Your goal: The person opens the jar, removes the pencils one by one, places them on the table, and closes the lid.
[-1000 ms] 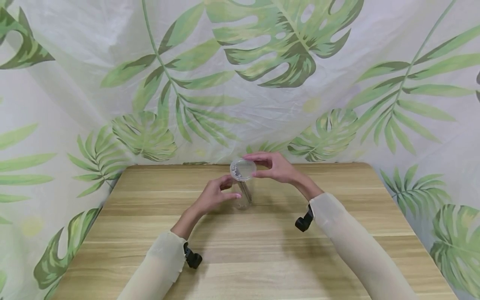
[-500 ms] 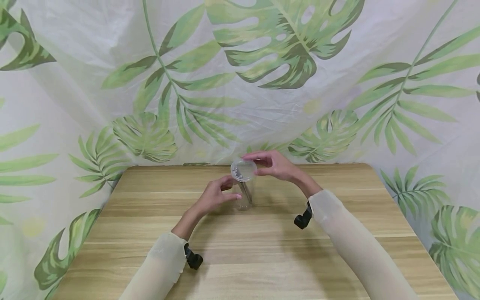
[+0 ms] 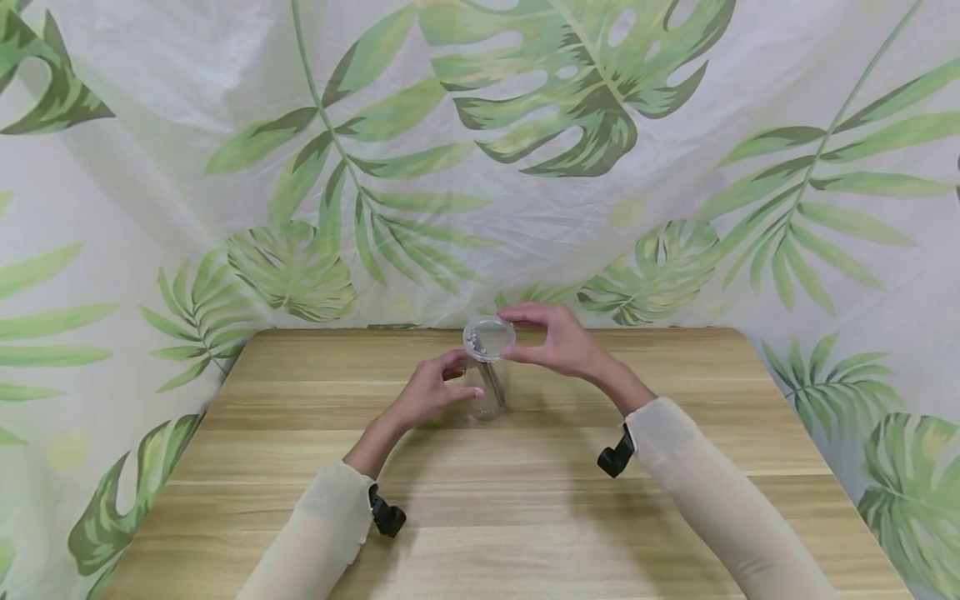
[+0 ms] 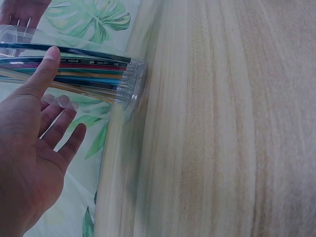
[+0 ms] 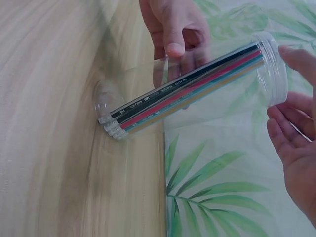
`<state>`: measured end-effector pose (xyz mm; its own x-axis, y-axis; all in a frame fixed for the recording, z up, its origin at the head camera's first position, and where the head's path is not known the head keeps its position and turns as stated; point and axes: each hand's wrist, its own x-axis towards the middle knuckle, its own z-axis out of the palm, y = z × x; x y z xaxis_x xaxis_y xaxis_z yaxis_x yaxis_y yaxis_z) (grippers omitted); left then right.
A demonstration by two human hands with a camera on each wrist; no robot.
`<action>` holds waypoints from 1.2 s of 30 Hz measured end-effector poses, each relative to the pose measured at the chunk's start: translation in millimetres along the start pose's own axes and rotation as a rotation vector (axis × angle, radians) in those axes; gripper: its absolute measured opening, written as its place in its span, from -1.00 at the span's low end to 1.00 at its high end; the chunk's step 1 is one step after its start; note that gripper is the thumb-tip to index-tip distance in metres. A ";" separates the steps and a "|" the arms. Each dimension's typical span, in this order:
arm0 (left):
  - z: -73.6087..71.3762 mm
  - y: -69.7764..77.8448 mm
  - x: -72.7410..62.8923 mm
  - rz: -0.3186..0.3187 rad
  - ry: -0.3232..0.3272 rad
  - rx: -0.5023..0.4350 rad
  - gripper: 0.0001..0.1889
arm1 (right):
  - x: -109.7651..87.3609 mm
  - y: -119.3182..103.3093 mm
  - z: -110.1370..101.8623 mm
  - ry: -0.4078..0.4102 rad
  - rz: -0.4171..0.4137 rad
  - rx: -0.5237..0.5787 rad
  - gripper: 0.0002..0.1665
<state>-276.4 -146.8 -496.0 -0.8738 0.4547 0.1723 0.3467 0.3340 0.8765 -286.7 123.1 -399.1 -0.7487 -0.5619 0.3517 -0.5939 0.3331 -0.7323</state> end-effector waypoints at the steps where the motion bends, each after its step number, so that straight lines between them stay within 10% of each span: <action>1: 0.0 -0.1 0.0 0.001 0.000 0.001 -0.26 | -0.7 -0.3 0.9 0.013 -0.010 -0.027 -0.28; 17: -0.5 -0.2 0.5 0.013 -0.003 0.004 -0.27 | -0.1 -9.0 14.7 0.111 -0.009 -0.170 -0.23; 36: -1.8 0.9 -0.9 0.016 -0.016 -0.005 -0.24 | 12.7 6.8 -0.5 -0.100 -0.041 0.022 -0.30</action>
<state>-275.9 -148.4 -494.5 -0.8627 0.4730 0.1788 0.3586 0.3231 0.8758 -300.4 118.7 -399.3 -0.6902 -0.6477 0.3226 -0.6162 0.2922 -0.7314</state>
